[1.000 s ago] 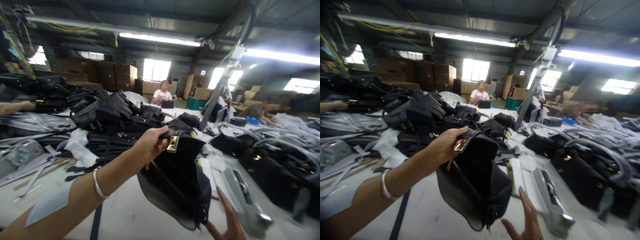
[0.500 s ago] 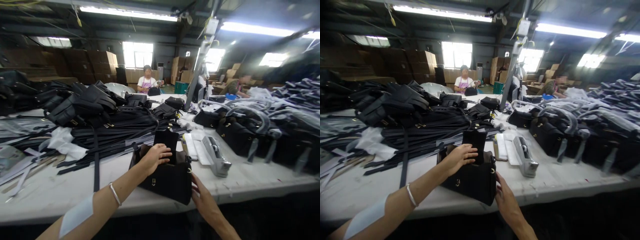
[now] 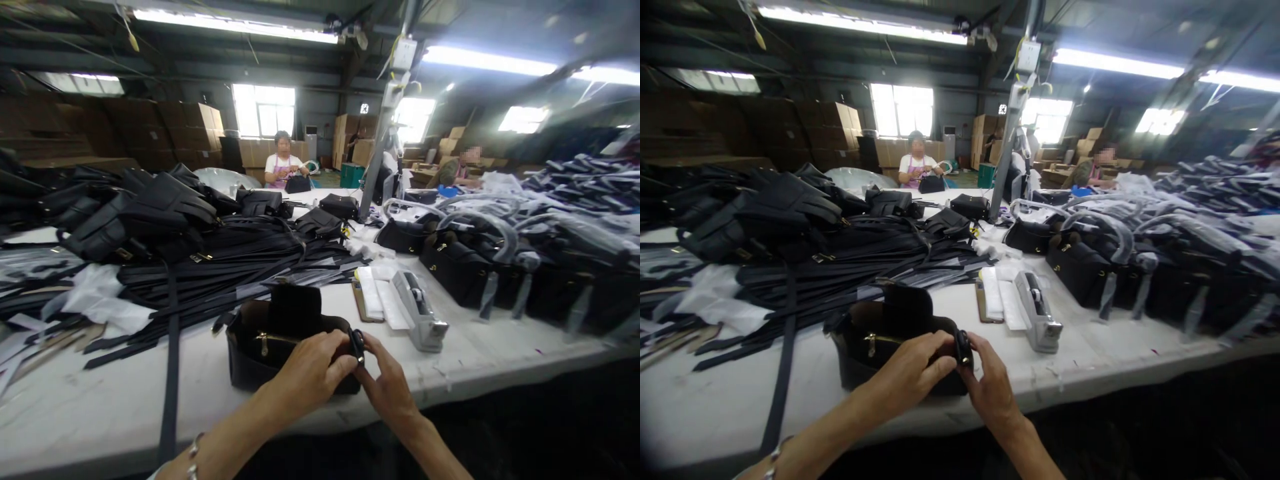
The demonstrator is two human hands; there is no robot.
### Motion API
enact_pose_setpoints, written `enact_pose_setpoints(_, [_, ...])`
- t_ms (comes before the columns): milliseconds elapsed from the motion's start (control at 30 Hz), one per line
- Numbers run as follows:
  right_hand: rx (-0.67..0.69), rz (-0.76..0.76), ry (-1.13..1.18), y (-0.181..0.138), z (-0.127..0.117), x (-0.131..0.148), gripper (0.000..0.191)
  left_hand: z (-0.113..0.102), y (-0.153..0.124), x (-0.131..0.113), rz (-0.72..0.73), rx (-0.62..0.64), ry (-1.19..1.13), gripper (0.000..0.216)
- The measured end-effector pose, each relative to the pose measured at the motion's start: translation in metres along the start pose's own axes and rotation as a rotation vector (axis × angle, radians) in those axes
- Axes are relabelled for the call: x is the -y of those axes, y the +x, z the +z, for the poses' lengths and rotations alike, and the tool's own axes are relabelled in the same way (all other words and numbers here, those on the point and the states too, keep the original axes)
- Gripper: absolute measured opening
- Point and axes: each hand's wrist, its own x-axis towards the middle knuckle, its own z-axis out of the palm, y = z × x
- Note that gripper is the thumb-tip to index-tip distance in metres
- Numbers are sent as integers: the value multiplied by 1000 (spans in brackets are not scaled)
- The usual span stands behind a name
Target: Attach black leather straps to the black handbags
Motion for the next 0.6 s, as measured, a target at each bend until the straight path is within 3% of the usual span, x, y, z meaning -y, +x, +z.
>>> enact_pose_setpoints(100, [3,-27,23,16,-2,-1,39,10,1,7,4,-15,47,27])
enact_pose_setpoints(333, [158,206,194,19,-15,-1,39,14,-1,18,33,-74,303,40])
enact_pose_setpoints(467, [112,295,98,8,-34,-23,41,6,-15,21,20,-203,349,49])
enact_pose_setpoints(600, [101,271,-110,5,-49,-42,37,-2,-31,27,26,-331,358,49])
